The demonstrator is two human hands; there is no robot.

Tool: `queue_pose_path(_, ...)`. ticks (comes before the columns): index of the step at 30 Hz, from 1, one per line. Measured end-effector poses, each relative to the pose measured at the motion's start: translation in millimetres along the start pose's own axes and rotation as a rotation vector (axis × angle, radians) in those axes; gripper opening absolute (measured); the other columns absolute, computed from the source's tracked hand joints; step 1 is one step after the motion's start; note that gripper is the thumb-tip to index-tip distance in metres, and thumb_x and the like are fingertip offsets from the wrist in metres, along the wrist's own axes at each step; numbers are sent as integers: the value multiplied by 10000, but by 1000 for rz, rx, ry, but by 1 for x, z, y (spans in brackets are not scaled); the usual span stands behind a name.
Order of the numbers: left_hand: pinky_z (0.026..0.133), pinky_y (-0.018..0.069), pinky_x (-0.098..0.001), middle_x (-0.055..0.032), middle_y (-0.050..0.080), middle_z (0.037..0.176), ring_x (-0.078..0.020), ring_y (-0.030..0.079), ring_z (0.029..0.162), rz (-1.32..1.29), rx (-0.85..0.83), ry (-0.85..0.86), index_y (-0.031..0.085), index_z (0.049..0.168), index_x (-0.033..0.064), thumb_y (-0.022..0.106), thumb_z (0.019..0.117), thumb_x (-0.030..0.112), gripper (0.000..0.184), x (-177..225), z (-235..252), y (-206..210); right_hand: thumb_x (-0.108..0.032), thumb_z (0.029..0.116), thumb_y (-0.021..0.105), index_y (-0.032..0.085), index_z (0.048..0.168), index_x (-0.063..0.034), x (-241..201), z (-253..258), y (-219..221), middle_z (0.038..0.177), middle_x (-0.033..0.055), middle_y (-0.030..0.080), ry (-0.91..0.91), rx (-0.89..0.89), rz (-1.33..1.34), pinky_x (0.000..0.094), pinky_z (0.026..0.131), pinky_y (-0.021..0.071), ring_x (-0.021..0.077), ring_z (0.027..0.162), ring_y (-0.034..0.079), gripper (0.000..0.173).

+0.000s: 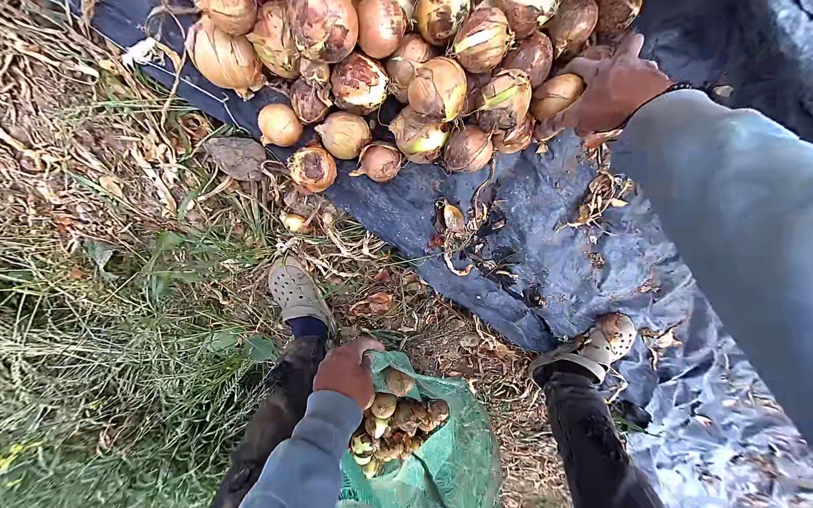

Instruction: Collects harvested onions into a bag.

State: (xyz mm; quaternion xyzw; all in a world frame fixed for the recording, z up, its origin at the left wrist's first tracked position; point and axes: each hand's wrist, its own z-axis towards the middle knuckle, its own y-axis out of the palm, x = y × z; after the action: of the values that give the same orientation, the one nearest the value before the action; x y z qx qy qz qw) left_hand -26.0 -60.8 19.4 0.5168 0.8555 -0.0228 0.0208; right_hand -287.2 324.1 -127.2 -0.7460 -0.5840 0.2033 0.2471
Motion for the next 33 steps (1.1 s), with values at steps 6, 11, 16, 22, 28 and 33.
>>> queue_pose_path(6, 1103, 459, -544, -91, 681, 1341, -301, 619, 1275, -54, 60, 18, 710, 1303, 208, 512, 1058, 123, 326, -11, 3, 2, -627, 658, 835, 460, 1509, -201, -25, -186, 87, 1421, 141, 563, -139, 166, 919, 506, 932, 582, 238, 1199, 633, 1023)
queue_pose_path(11, 1120, 446, -556, -114, 652, 1390, -329, 602, 1304, -52, 68, 47, 667, 1367, 196, 470, 1070, 140, 361, -12, 6, -5, -471, 836, 831, 547, 1489, -248, -68, -340, 178, 1540, 161, 469, -358, -668, 579, 547, 1018, 533, 324, 1306, 576, 747)
queue_pose_path(16, 1105, 449, -579, -134, 647, 1393, -363, 599, 1304, -60, 75, 22, 630, 1404, 189, 468, 1073, 129, 373, -19, 7, -6, -517, 860, 796, 566, 1462, -158, -76, -220, 110, 1460, 240, 519, -74, 117, 449, 607, 887, 567, 431, 1147, 645, 738)
queue_pose_path(22, 1066, 481, -572, -151, 659, 1358, -360, 635, 1247, -80, 48, -22, 581, 1452, 223, 464, 1071, 135, 408, -27, 9, -17, -657, 639, 867, 400, 1569, -355, -163, -60, 4, 1703, 270, 1, 74, 221, 152, 667, 852, 532, 574, 1342, 436, 1084)
queue_pose_path(28, 1102, 459, -553, -129, 623, 1422, -336, 606, 1297, -112, -7, 23, 560, 1472, 215, 450, 1075, 129, 422, -32, 3, -16, -658, 660, 836, 529, 1474, -312, -163, -49, 3, 1661, 324, 115, 41, 197, -33, 668, 862, 520, 581, 1322, 439, 936)
queue_pose_path(33, 1105, 457, -556, -134, 629, 1412, -335, 604, 1300, -122, -57, 36, 566, 1470, 237, 446, 1072, 139, 427, -34, -8, -6, -698, 651, 819, 515, 1487, -341, -156, -40, 8, 1665, 303, 112, -3, 222, -11, 656, 842, 509, 547, 1288, 471, 959)
